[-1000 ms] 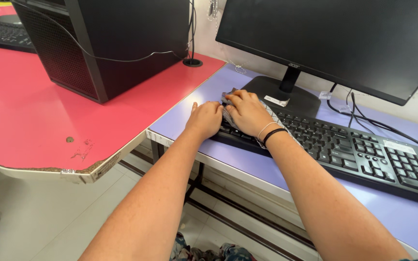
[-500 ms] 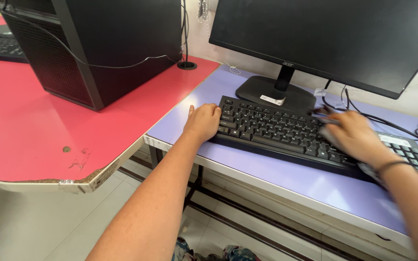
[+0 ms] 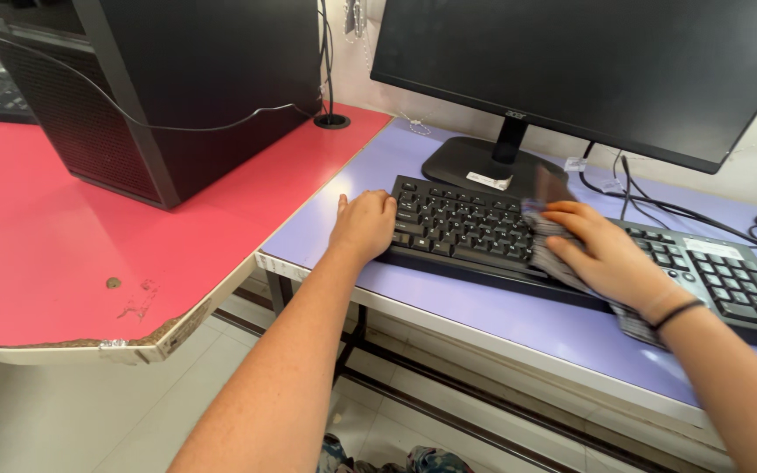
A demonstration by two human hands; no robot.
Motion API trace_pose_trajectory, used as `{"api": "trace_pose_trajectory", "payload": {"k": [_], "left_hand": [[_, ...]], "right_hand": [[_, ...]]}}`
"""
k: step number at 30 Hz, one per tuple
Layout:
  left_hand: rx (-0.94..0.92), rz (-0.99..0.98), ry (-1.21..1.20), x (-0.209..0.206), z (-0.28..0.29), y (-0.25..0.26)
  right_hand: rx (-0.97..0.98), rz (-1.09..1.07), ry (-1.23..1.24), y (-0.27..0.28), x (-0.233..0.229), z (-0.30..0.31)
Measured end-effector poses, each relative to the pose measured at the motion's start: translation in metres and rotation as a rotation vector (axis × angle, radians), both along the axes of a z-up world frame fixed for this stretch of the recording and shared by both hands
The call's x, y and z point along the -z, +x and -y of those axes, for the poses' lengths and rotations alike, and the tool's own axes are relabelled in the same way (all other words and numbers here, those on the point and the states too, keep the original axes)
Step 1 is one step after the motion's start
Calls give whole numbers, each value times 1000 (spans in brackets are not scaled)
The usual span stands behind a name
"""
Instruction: The person wipes the underside of a keyboard with a cloth, then cleans the monitor screen and stand. They proceed to wipe the top and sides of the computer tower, followed by the monitor screen and stand again. Finally, the person wipes the keyboard and the desk surface.
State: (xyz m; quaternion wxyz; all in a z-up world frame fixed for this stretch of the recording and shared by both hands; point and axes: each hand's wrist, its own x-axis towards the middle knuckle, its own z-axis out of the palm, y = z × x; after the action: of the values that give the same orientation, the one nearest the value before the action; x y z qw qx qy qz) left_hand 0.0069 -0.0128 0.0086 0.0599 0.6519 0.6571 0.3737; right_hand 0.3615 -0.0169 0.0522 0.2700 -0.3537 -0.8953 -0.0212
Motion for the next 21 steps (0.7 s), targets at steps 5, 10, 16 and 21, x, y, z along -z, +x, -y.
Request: {"api": "trace_pose_trajectory", "payload": {"k": [5, 10, 16, 21], "left_hand": [[3, 14, 6, -1, 1, 0], [1, 11, 8, -1, 2, -1], [21, 6, 72, 2, 1, -3], [8, 8, -3, -2, 3, -2]], "right_hand": [[-108, -54, -102, -69, -5, -17], [-301, -96, -60, -140, -1, -39], [-290, -61, 67, -171, 3, -37], [-194, -16, 119, -138, 0, -25]]}}
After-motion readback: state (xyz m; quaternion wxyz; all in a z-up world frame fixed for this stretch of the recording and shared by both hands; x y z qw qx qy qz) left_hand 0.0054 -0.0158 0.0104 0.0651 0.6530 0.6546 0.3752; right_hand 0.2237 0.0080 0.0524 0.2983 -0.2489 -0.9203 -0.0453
